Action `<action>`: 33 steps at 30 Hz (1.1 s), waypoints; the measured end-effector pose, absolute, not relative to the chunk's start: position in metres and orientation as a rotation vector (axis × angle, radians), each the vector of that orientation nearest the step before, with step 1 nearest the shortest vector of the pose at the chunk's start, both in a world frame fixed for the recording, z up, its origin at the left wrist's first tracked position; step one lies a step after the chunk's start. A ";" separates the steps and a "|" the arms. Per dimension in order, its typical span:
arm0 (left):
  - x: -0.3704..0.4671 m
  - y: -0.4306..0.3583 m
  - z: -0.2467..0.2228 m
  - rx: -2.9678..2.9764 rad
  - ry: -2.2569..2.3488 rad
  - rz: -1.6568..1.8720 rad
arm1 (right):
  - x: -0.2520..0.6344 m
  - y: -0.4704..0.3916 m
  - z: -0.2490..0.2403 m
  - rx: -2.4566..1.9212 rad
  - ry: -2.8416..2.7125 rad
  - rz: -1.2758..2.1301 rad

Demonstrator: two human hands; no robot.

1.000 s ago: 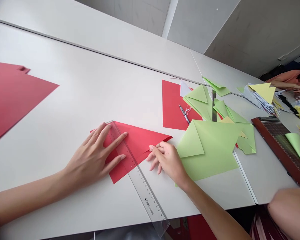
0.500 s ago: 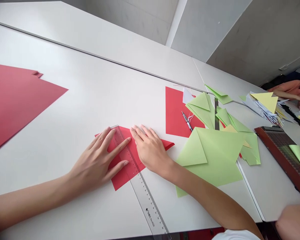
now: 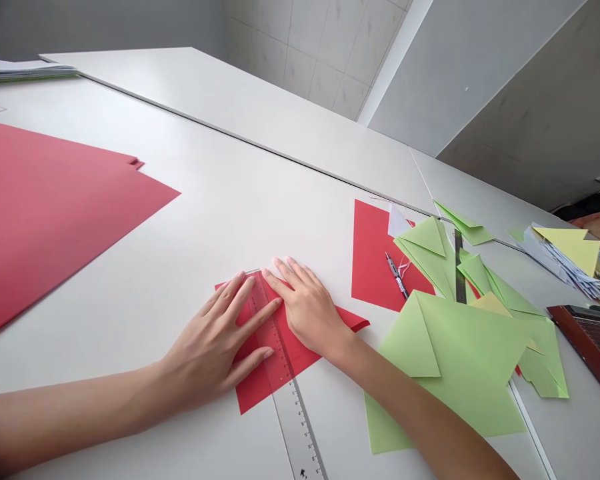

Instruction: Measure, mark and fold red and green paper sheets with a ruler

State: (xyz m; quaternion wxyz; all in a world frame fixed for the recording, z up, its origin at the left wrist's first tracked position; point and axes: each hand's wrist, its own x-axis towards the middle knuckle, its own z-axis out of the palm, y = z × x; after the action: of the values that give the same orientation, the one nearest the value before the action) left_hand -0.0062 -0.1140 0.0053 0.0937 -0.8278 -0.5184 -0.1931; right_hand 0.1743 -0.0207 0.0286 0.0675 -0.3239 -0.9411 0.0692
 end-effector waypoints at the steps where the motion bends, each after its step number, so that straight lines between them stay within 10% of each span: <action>1: -0.006 -0.114 0.006 -2.460 -1.543 -0.573 | 0.173 -0.019 0.028 -0.967 -2.837 0.214; 33: -0.009 -0.113 0.006 -2.463 -1.528 -0.564 | 0.234 -0.038 0.042 -0.705 -2.931 0.217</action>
State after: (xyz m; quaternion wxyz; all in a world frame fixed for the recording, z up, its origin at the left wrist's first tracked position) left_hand -0.0088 -0.1132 0.0062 0.0942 -0.8305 -0.5151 -0.1900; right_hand 0.2343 -0.0382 0.0424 0.0594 -0.2329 -0.9680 0.0716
